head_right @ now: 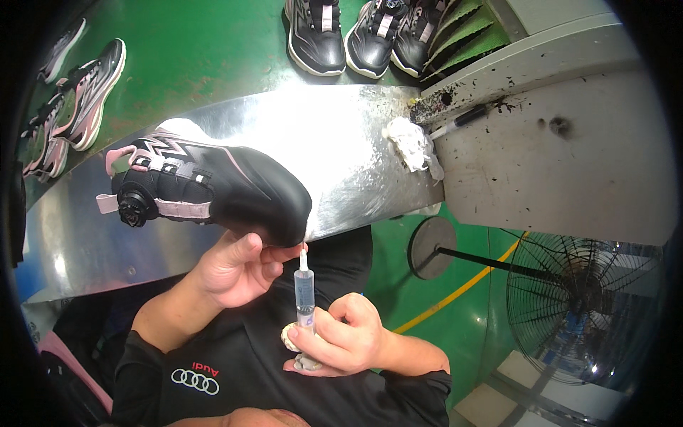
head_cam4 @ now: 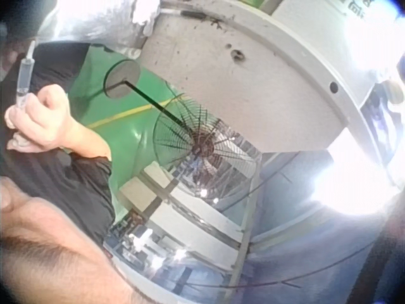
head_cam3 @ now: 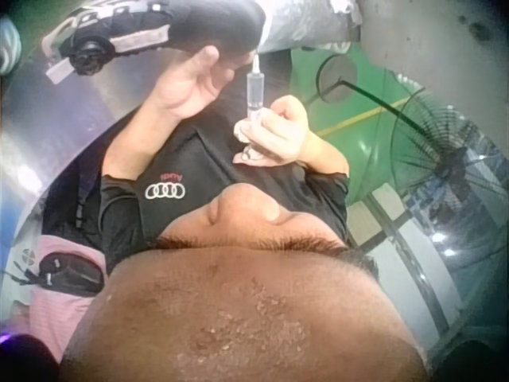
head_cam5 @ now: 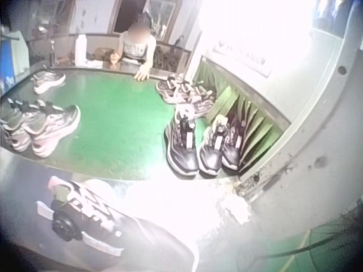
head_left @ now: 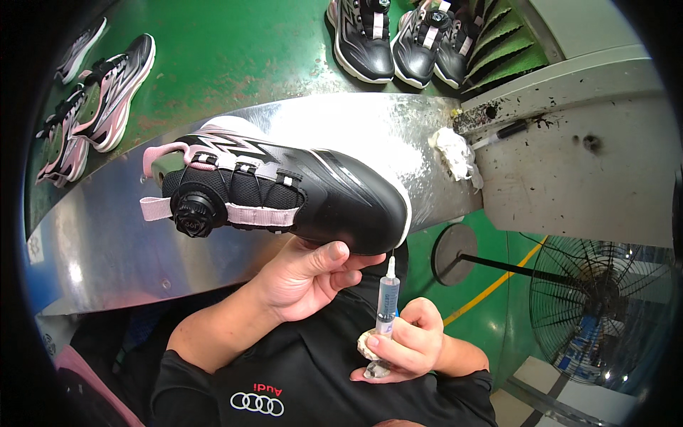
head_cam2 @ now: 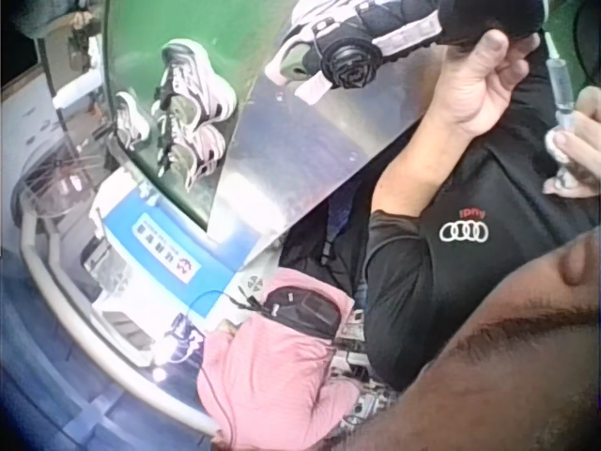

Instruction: The person applies adhesive to shoes by taking them from a conveyor belt, dispensing glue along the sole seams using a syringe, and returning the shoes to the conveyor.

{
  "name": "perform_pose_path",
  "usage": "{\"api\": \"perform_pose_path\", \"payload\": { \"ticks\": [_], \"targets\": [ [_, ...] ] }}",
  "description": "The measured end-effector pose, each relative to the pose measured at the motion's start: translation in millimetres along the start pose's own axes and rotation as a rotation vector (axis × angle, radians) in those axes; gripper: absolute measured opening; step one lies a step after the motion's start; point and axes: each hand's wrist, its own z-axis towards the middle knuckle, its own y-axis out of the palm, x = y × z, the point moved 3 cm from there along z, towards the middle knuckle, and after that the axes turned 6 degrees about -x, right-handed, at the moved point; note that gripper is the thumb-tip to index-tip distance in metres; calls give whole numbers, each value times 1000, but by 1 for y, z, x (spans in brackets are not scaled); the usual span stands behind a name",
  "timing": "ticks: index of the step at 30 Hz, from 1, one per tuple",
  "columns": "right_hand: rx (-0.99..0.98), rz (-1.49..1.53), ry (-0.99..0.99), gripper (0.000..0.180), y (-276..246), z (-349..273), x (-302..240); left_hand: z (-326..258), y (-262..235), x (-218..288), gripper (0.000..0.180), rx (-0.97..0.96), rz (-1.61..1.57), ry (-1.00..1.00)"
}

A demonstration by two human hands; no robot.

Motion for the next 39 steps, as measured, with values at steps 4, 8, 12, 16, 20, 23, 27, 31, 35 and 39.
{"api": "perform_pose_path", "payload": {
  "ticks": [4,8,12,16,20,23,27,31,35,39],
  "targets": [
    [-29,40,41,44,-4,-2,-2,-2,-1,-1,32,18,20,13],
    [164,73,-62,53,-9,-10,-13,-21,-9,0,31,14,-14,-41],
    [117,18,79,68,-12,-17,24,-79,-15,-2,51,107,-15,-83],
    [118,96,126,73,7,-10,59,-164,17,33,72,597,394,178],
    [121,255,139,72,17,6,76,-216,23,95,60,820,969,480],
    [149,325,148,72,22,17,83,-215,10,156,45,754,991,642],
    [134,414,193,74,28,23,87,-168,-14,208,37,594,811,689],
    [106,647,336,82,38,22,92,-114,-14,217,45,556,767,561],
    [152,915,376,86,55,40,103,-97,-12,211,41,526,639,504],
    [51,1099,461,92,68,72,110,-94,-17,209,43,487,627,483]
  ]
}}
